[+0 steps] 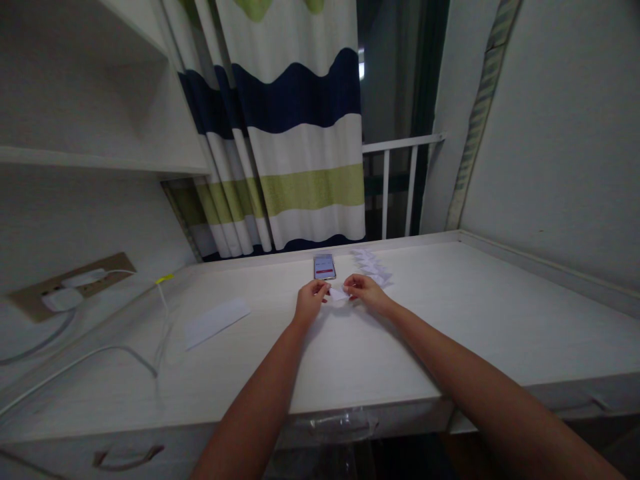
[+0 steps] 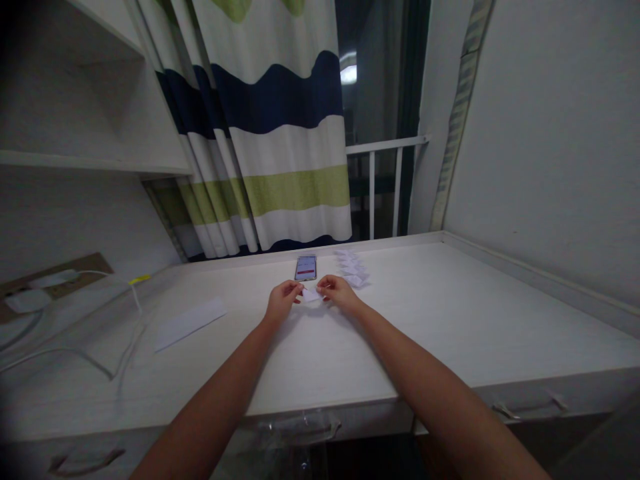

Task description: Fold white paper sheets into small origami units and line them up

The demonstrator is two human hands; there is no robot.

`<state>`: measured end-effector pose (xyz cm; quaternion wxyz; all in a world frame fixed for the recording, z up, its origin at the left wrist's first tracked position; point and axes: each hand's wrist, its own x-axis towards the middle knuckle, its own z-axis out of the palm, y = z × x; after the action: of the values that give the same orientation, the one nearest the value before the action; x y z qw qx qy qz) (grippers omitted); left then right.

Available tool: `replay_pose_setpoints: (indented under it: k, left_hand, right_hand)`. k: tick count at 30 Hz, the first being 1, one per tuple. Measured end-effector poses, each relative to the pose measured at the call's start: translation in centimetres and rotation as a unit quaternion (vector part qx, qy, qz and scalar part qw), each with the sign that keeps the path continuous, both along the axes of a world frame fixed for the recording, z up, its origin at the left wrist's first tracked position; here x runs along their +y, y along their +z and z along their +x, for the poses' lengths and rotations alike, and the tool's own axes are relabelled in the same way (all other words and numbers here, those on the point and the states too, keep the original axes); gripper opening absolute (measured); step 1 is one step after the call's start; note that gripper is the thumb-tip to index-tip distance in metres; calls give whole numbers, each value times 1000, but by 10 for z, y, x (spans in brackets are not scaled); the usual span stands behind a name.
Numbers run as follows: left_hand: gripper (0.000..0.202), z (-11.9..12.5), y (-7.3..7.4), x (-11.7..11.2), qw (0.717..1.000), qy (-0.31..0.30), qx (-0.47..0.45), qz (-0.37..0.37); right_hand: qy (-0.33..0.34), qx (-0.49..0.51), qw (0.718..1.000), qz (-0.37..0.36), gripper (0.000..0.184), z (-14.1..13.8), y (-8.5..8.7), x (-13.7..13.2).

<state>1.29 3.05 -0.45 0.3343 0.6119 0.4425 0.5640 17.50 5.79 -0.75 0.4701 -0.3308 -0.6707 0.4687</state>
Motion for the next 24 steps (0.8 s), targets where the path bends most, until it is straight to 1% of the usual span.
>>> replay_pose_setpoints:
  k: [2, 4, 9, 11, 14, 17, 21, 24]
  left_hand:
    - [21, 1, 0, -1, 1000, -12, -7, -5]
    - [23, 3, 0, -2, 999, -38, -5, -13]
    - [32, 7, -3, -4, 995, -86, 0, -45]
    - [33, 7, -4, -4, 994, -95, -11, -55]
    - [31, 6, -4, -4, 993, -98, -28, -59]
    - [30, 5, -2, -3, 994, -92, -45, -42]
    - [28, 4, 0, -1, 993, -77, -86, -12]
    - [28, 3, 4, -2, 990, -53, -127, 0]
  right_hand:
    - [-7, 5, 1000, 7, 21, 0, 0, 0]
    - [-3, -4, 1000, 24, 20, 0, -1, 0]
    - [-6, -57, 992, 110, 13, 0, -5, 0]
    - [-12, -66, 990, 123, 13, 0, -5, 0]
    - [-20, -42, 993, 106, 17, -1, -4, 1]
    - [-23, 19, 997, 65, 24, -1, -4, 4]
    - [-25, 99, 995, 10, 32, -1, -2, 7]
    - [-23, 135, 990, -24, 34, 0, -1, 6]
